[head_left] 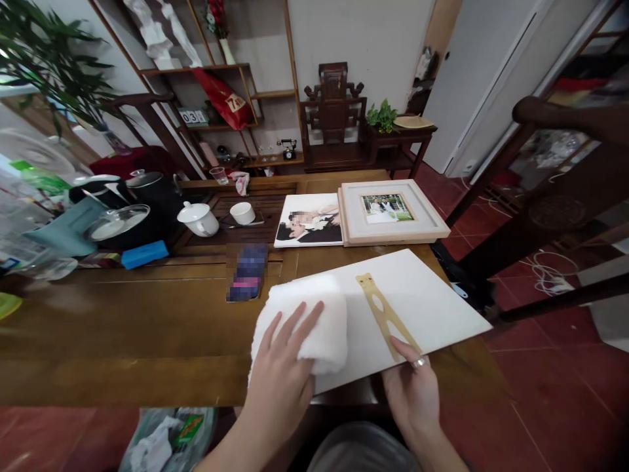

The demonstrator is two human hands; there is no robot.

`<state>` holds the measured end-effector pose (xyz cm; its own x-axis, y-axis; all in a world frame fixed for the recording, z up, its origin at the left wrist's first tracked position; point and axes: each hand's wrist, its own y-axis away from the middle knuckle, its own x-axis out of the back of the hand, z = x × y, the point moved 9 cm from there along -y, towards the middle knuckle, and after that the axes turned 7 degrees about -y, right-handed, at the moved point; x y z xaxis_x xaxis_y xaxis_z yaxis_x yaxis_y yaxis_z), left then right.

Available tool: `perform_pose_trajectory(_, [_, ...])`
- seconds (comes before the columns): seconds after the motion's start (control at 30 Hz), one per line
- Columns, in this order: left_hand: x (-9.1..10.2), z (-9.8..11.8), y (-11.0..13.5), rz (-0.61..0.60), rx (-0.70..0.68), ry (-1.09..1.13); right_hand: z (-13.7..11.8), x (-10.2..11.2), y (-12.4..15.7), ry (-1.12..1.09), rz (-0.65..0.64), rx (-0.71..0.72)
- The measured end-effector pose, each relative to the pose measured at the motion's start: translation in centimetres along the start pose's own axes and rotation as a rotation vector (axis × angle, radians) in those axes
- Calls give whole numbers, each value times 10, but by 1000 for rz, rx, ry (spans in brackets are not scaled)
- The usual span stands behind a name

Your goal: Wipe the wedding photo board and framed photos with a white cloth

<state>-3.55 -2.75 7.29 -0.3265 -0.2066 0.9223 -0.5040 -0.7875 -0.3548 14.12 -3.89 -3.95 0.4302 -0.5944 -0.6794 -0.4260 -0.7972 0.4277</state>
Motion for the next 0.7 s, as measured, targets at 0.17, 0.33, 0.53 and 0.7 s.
perform_pose_trajectory(0.17, [-25, 2, 5, -155, -67, -51, 20, 1, 1, 0, 13, -14])
perform_pose_trajectory(0.33, [-41, 5, 9, -141, -145, -257, 26, -1, 2, -9, -6, -18])
perform_pose_trajectory(0.53, [-41, 0, 7, -147, -214, -176, 24, 7, -1, 47, -16, -63])
perform_pose_trajectory(0.7, [-32, -7, 0, -81, -224, -169, -4, 16, -18, 55, -130, -109])
